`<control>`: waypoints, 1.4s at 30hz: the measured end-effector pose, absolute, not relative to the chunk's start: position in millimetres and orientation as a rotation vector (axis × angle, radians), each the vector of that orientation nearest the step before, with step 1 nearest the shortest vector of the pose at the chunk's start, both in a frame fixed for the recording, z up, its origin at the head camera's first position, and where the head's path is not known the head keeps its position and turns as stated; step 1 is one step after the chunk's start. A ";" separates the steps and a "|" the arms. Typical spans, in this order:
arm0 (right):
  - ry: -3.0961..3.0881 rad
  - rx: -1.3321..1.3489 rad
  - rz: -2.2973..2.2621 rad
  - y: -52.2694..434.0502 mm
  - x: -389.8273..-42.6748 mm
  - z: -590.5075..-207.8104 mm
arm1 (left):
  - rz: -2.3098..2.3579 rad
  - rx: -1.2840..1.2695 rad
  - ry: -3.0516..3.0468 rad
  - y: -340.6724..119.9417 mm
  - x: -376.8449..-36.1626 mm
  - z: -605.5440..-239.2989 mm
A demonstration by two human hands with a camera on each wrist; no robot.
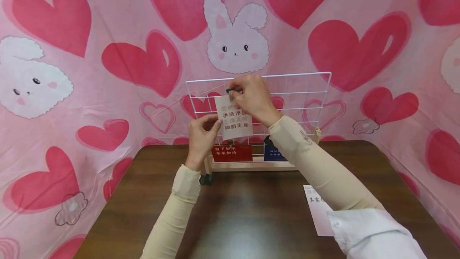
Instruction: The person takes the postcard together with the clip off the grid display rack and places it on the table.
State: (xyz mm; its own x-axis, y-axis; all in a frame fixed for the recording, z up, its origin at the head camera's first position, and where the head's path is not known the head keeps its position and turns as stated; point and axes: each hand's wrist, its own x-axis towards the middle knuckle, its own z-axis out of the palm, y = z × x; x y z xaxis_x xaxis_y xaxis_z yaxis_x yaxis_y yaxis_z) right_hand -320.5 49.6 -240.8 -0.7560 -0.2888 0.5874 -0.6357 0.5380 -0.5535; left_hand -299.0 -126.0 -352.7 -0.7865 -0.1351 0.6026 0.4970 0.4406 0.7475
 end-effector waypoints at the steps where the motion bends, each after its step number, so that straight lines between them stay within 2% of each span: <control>1: -2.347 0.757 1.100 50.0 -320.2 -240.3 | -1.372 -0.304 -2.095 -126.0 -298.4 -352.5; 18: -2.255 0.824 1.167 76.4 -311.8 -239.6 | -1.449 -0.350 -2.132 -124.2 -287.4 -353.9; 31: -2.323 0.744 1.189 115.3 -300.3 -248.2 | -1.582 -0.404 -2.155 -129.6 -277.0 -360.9; 42: -2.340 0.670 1.166 155.4 -294.6 -265.2 | -1.616 -0.470 -2.287 -106.2 -264.4 -379.1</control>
